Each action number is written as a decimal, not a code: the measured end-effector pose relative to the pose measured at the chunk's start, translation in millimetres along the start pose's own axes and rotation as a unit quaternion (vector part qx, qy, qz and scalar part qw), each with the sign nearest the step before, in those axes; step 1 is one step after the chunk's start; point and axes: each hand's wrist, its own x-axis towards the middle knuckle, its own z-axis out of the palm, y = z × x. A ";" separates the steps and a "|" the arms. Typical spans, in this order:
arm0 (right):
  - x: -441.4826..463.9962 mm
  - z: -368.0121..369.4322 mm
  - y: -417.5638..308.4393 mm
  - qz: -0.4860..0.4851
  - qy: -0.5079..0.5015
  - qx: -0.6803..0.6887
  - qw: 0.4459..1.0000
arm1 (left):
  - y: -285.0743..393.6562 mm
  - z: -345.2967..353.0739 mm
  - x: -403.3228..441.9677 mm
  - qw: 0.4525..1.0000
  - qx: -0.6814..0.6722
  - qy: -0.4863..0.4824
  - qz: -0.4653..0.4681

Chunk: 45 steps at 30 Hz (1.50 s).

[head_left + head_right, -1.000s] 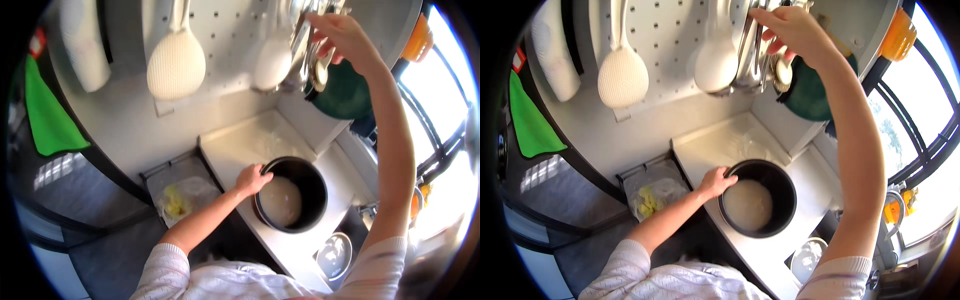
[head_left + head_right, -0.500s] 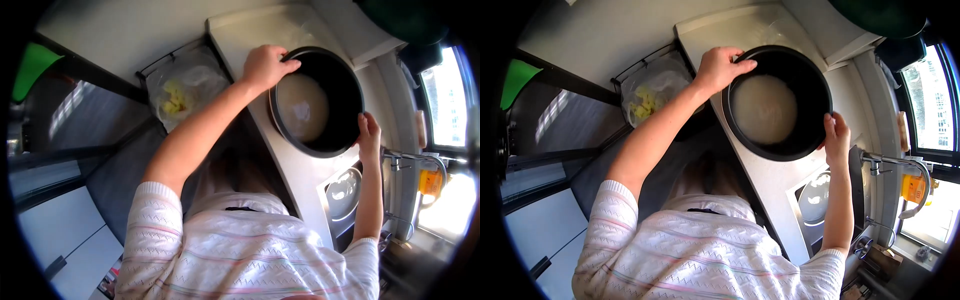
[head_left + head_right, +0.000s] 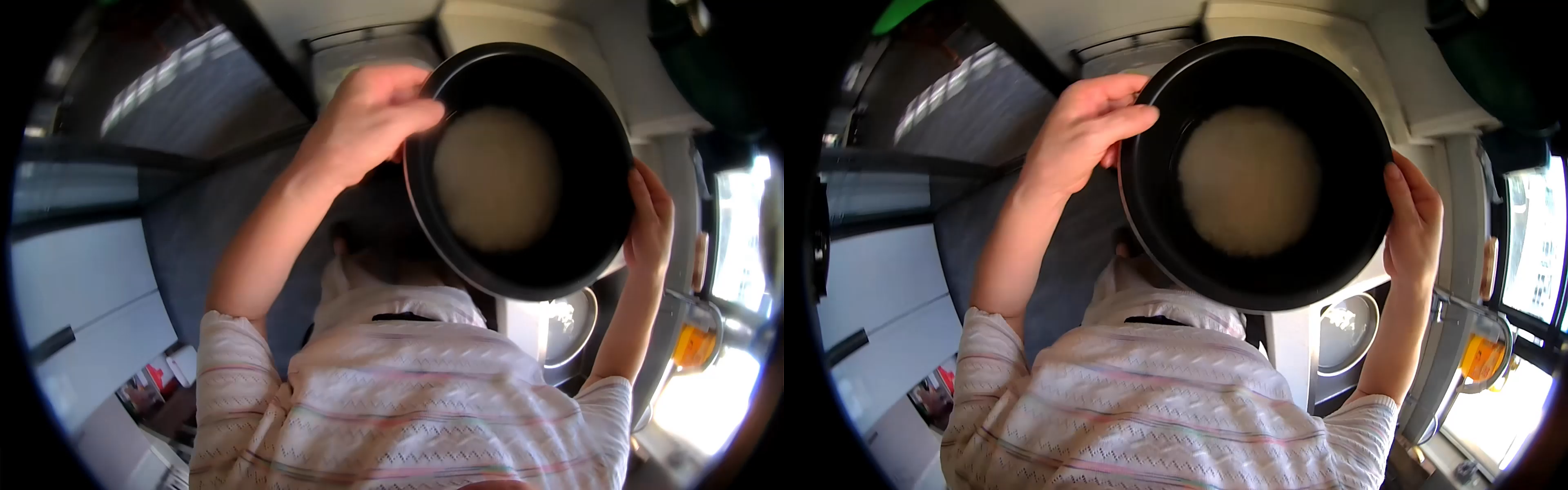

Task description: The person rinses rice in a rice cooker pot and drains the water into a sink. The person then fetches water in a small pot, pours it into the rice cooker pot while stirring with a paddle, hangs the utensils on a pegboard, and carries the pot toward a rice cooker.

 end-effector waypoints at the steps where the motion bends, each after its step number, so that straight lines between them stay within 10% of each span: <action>1: -1.3 18.9 -8.1 0.005 -0.028 0.020 0.999 | 1.1 -19.3 -16.7 1.000 -0.009 0.014 -0.003; 22: 55.3 645.1 -20.7 0.044 -0.300 0.058 0.951 | -53.0 -517.0 -212.5 0.916 0.002 0.393 -0.077; 34: 263.6 904.2 -60.3 0.078 -0.391 -0.023 0.917 | -88.7 -742.6 -84.3 0.830 -0.046 0.548 -0.089; 45: 486.1 995.6 -89.6 0.115 -0.313 -0.019 0.943 | -39.2 -924.1 147.8 0.906 -0.051 0.412 -0.082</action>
